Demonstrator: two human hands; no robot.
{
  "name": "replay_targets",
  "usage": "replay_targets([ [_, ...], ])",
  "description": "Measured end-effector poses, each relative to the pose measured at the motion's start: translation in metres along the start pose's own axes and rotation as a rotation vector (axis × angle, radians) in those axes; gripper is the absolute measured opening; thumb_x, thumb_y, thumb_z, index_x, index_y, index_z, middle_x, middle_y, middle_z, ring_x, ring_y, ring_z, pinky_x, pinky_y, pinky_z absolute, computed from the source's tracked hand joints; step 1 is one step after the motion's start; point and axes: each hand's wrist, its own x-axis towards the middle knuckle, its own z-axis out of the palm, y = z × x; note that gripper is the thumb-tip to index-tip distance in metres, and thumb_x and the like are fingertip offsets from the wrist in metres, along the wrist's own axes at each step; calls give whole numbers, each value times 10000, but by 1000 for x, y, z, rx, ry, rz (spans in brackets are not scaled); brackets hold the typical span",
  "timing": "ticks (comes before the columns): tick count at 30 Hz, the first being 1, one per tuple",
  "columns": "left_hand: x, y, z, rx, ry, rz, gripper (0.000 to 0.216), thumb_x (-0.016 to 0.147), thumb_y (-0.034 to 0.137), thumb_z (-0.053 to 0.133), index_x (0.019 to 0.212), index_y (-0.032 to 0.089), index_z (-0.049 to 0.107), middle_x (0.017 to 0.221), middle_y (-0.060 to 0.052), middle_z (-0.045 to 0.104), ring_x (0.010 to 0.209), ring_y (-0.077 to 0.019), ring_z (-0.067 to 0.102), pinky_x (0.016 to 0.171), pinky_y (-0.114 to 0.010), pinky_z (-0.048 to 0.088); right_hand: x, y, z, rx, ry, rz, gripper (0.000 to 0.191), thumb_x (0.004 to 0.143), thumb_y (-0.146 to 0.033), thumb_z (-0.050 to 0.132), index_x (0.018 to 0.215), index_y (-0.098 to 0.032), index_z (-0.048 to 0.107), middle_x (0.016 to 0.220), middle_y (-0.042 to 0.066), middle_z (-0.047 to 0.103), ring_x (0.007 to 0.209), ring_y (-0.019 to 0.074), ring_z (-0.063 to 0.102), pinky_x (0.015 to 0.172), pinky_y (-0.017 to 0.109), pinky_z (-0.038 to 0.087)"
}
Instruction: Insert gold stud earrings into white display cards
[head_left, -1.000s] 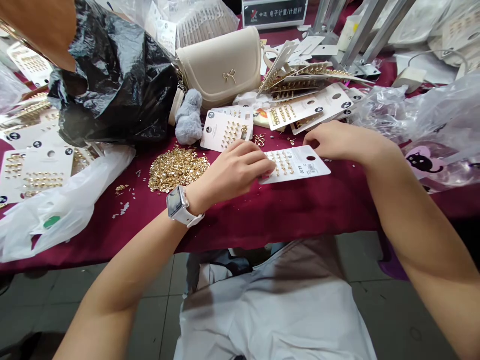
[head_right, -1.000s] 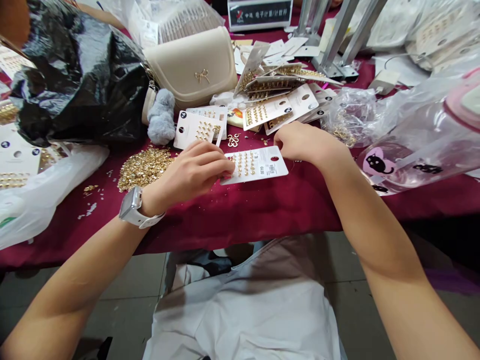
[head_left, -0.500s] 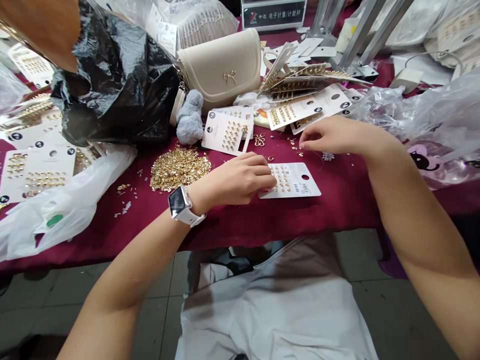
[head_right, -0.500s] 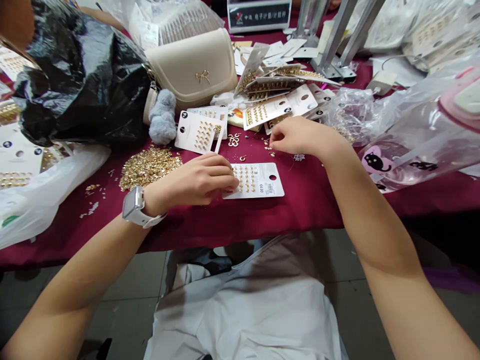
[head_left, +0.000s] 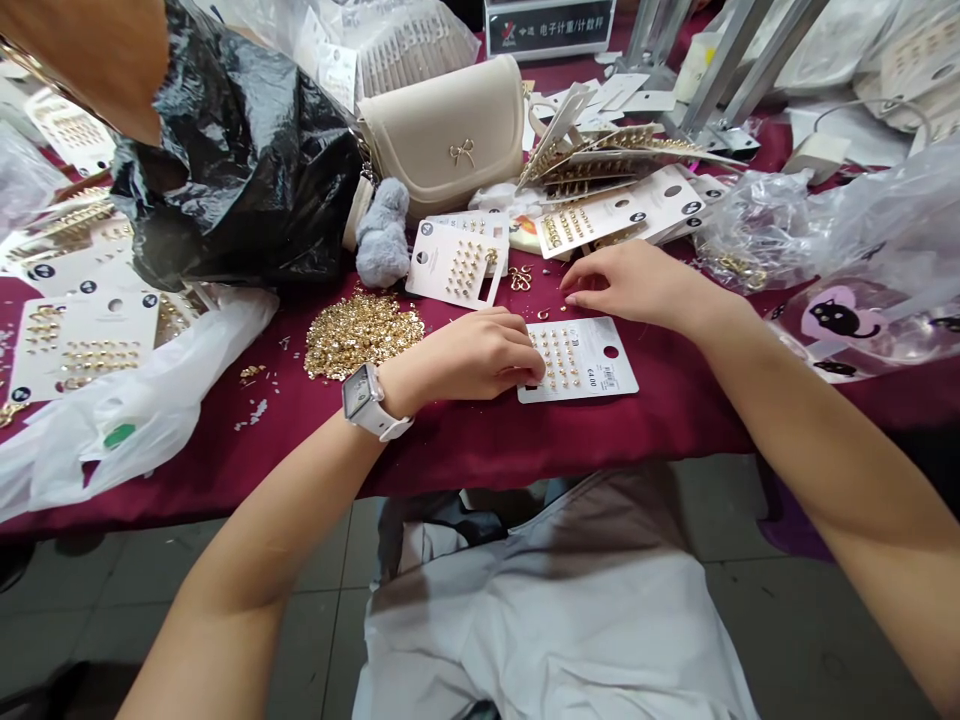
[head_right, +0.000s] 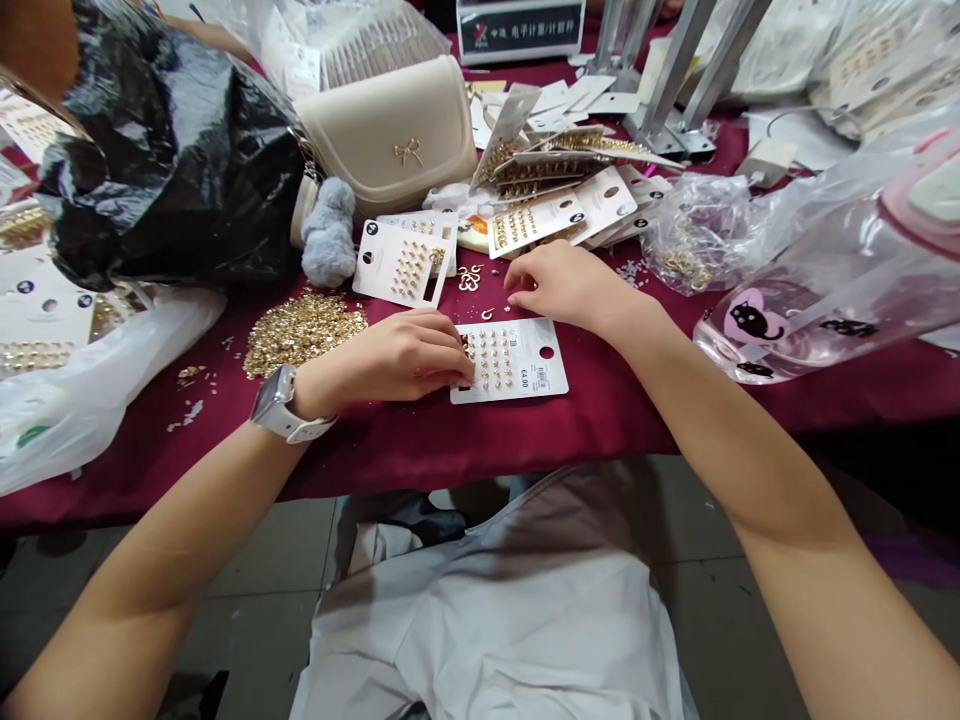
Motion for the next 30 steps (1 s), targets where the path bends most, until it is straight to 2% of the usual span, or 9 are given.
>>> replay_targets([
  [3,-1,-1,1,-32,7,-4,213,908,174,507,871,185,716,832,-16,738,783,-150,566,769,-269,423,-1,-2,-5,-27,-73,-103,189,803,-226,574,925,-211,718,942,36,718,851,190,636,745,316,454],
  [8,-2,-2,3,-72,68,11,194,901,190,534,876,160,724,809,-20,738,762,-155,576,756,-266,440,-1,-5,-1,-101,-105,-129,129,789,-170,551,814,-194,675,881,30,690,778,172,605,664,304,428],
  [13,-1,-2,3,-79,52,-37,164,889,168,550,854,163,710,800,-26,719,757,-141,590,726,-235,440,4,-2,9,-121,-74,-116,101,784,-151,565,781,-190,659,858,45,669,759,179,589,654,322,424],
  [16,0,0,2,-104,53,-99,94,854,161,601,935,159,648,793,-9,711,756,-133,608,724,-232,434,6,1,13,-105,-58,-111,69,773,-165,596,749,-198,652,821,52,658,763,195,592,645,335,423],
  [19,1,2,1,-145,61,-153,240,806,114,624,1030,157,550,765,19,700,726,-123,612,705,-229,429,7,5,15,-78,-43,-113,49,739,-159,630,717,-200,645,769,48,643,723,192,579,625,335,414],
  [23,0,4,2,-185,75,-161,249,786,72,601,1004,163,520,783,15,681,701,-98,598,673,-198,428,10,8,14,-51,2,-142,59,712,-167,655,671,-208,642,719,31,633,671,174,563,614,329,408],
  [26,-1,3,4,-213,84,-166,236,775,69,605,974,160,516,778,15,668,683,-85,589,652,-176,426,3,-1,9,30,48,-157,69,738,-188,632,678,-218,650,748,32,657,703,178,584,639,335,430],
  [30,-3,2,5,-212,75,-181,252,776,87,613,990,170,507,773,26,676,656,-80,586,626,-168,416,-29,-31,8,311,191,-195,85,812,-235,587,767,-201,650,823,36,673,761,171,604,724,330,483],
])
